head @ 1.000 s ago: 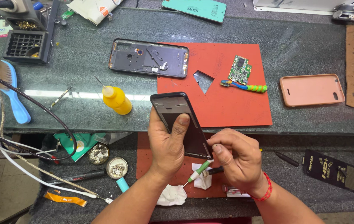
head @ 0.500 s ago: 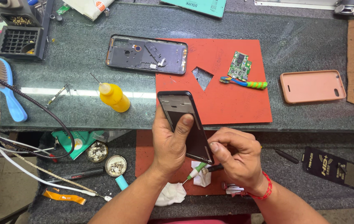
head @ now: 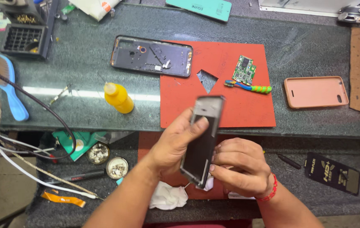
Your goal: The person handles a mobile phone chassis, fits a component into the internal frame by hand, and presses along the edges to secure the screen or back plate.
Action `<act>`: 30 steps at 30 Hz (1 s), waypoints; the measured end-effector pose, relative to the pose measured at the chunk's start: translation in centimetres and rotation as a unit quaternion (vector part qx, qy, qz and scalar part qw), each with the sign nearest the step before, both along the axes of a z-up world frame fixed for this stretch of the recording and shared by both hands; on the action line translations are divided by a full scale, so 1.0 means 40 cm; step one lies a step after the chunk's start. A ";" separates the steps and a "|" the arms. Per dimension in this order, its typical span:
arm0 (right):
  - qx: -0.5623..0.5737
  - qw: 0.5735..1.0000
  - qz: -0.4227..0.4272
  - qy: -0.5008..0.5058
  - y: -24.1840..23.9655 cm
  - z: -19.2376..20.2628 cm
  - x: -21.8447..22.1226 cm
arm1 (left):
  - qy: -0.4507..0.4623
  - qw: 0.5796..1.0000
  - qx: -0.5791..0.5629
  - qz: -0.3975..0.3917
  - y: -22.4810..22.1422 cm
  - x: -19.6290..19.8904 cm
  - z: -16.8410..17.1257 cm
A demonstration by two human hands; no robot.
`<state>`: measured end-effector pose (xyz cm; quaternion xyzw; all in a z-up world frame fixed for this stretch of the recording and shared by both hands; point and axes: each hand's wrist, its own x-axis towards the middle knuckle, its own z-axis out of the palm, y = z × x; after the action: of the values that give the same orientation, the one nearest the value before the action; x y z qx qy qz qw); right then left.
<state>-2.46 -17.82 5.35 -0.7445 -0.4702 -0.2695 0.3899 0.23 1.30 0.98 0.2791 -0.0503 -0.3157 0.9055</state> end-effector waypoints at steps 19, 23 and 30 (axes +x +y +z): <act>-0.048 0.995 -0.008 -0.083 0.013 0.028 -0.035 | -0.113 0.983 0.030 -0.140 -0.006 0.005 -0.024; -0.048 0.996 0.003 -0.082 0.021 0.025 -0.033 | -0.123 0.980 0.073 -0.138 0.012 0.008 -0.009; -0.040 0.996 0.015 -0.076 0.025 0.012 -0.030 | -0.131 0.978 0.096 -0.128 0.020 0.013 -0.004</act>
<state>-3.65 -16.82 5.83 -0.7299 -0.5200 -0.3004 0.3265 0.74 2.11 0.82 0.3953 -0.1734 -0.3933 0.8118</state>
